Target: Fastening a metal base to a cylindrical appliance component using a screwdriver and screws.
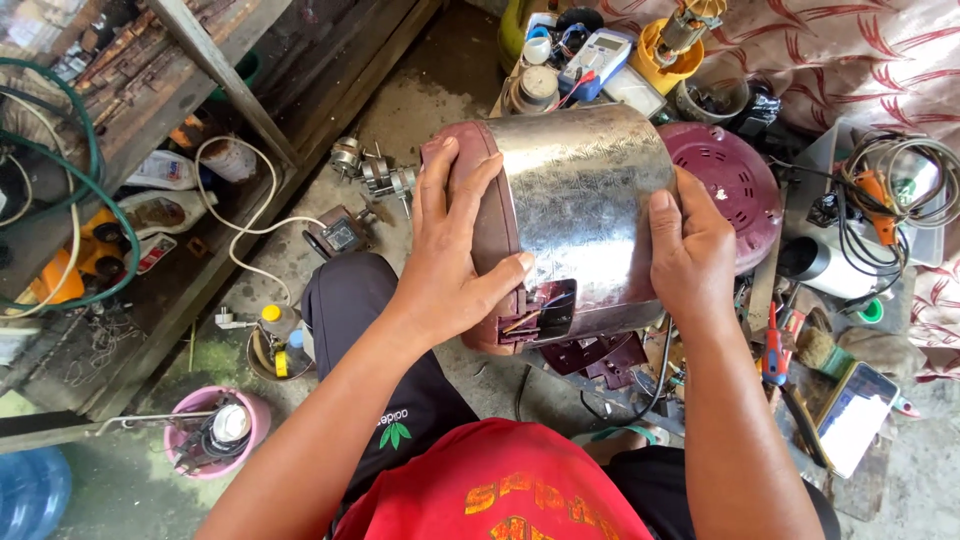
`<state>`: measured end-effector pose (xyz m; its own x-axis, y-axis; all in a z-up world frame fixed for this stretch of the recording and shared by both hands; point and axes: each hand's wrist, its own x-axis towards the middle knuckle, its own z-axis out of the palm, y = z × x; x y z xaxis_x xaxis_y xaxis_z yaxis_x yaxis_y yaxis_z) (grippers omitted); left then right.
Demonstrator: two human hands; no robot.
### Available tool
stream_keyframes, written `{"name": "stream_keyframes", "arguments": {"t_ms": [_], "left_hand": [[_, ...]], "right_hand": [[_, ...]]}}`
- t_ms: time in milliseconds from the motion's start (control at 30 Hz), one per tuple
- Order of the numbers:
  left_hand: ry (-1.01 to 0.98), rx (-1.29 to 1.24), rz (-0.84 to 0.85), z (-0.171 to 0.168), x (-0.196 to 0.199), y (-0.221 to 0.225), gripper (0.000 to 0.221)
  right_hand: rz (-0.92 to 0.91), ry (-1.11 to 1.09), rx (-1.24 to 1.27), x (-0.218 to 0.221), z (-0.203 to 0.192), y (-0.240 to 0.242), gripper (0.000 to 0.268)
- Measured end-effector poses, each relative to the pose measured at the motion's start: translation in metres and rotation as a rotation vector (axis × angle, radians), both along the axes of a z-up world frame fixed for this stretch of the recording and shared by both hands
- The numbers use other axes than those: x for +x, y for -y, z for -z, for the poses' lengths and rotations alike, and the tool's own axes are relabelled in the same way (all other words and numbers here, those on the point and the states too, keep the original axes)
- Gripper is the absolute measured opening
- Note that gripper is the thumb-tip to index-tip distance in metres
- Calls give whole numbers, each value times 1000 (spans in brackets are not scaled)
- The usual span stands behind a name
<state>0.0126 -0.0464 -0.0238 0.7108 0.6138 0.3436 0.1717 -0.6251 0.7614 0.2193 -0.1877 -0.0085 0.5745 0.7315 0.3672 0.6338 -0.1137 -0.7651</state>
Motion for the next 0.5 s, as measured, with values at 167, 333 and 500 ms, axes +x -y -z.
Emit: {"name": "stream_keyframes", "arguments": {"t_ms": [167, 333, 500], "left_hand": [[34, -7, -46, -2, 7, 1, 70], [61, 90, -61, 4, 11, -8, 60], [136, 25, -44, 6, 16, -6, 46]], "right_hand": [[42, -20, -30, -1, -3, -3, 35], [31, 102, -35, 11, 3, 1, 40], [127, 41, 72, 43, 25, 55, 34]]}}
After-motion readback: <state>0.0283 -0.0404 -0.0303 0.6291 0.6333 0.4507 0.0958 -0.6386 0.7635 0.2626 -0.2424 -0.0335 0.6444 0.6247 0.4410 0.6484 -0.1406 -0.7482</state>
